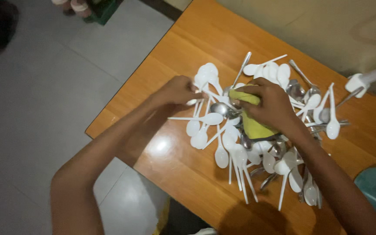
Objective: The person wipes metal and plastic spoons with a yellow cloth on a wooden table. They pick each spoon from a pile, wipe it, and place it into a clear bowl of water. The process repeats for multiple spoons throughout the clip.
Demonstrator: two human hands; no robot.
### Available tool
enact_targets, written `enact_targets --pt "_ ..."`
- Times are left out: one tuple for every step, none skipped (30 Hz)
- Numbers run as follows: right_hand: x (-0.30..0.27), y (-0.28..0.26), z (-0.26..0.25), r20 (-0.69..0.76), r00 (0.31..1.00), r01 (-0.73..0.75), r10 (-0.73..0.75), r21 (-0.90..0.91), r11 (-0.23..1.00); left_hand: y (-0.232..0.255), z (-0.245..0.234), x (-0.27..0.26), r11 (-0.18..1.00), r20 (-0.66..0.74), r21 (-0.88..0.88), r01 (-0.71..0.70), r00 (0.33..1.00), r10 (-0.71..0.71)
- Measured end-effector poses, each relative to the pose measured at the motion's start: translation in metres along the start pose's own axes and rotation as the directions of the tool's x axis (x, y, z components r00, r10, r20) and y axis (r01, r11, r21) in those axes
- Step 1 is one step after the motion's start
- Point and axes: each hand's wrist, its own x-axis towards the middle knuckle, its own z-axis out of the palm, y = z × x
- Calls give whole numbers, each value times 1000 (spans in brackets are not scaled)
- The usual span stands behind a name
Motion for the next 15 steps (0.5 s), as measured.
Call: enact_targets --pt "3 -7 2 15 999 35 -34 -42 999 3 7 1 1000 -8 -1 -5 1000 5" --pt "7 -12 3 44 999 15 -13 -40 999 4 13 3 1000 -15 -1 -10 1000 10" --pt "12 -17 1 67 998 -5 8 -41 999 3 16 7 1000 -23 1 -20 1000 20" --pt "18 -20 -1 90 996 -26 30 -42 999 1 17 13 997 -30 49 -58 998 59" --pt "23 -23 -4 105 991 -78 86 -78 994 -1 19 20 991 -32 97 -93 995 97" --pt "30 -24 -9 118 983 -128 142 -115 985 -4 22 26 981 -33 145 -129 990 135" --pt "36 -25 -11 129 972 -178 198 -151 972 -7 27 31 987 -42 115 -115 992 121" --pt "41 -27 -11 131 984 -105 124 -144 984 -9 33 35 991 -51 86 -102 993 106" --pt "48 -28 -10 128 991 -28 46 -139 990 -9 39 41 994 -61 59 -92 994 96" --pt "52 -26 -6 125 992 49 -32 -133 990 -8 46 46 982 -96 117 -151 982 163" --pt "56 -25 0 164 985 67 -43 -142 988 -6 53 50 962 -126 180 -207 965 231" --pt "59 -22 8 203 978 86 -54 -150 985 -4 57 52 935 -150 242 -259 942 300" --pt "60 -17 16 244 968 105 -65 -155 982 -3 59 52 961 -106 178 -211 967 232" --pt "59 -10 22 251 968 70 -26 -167 984 -2 59 52 981 -56 116 -158 985 165" --pt "58 -2 27 259 966 35 13 -180 983 0 59 52 993 -3 56 -100 995 101"
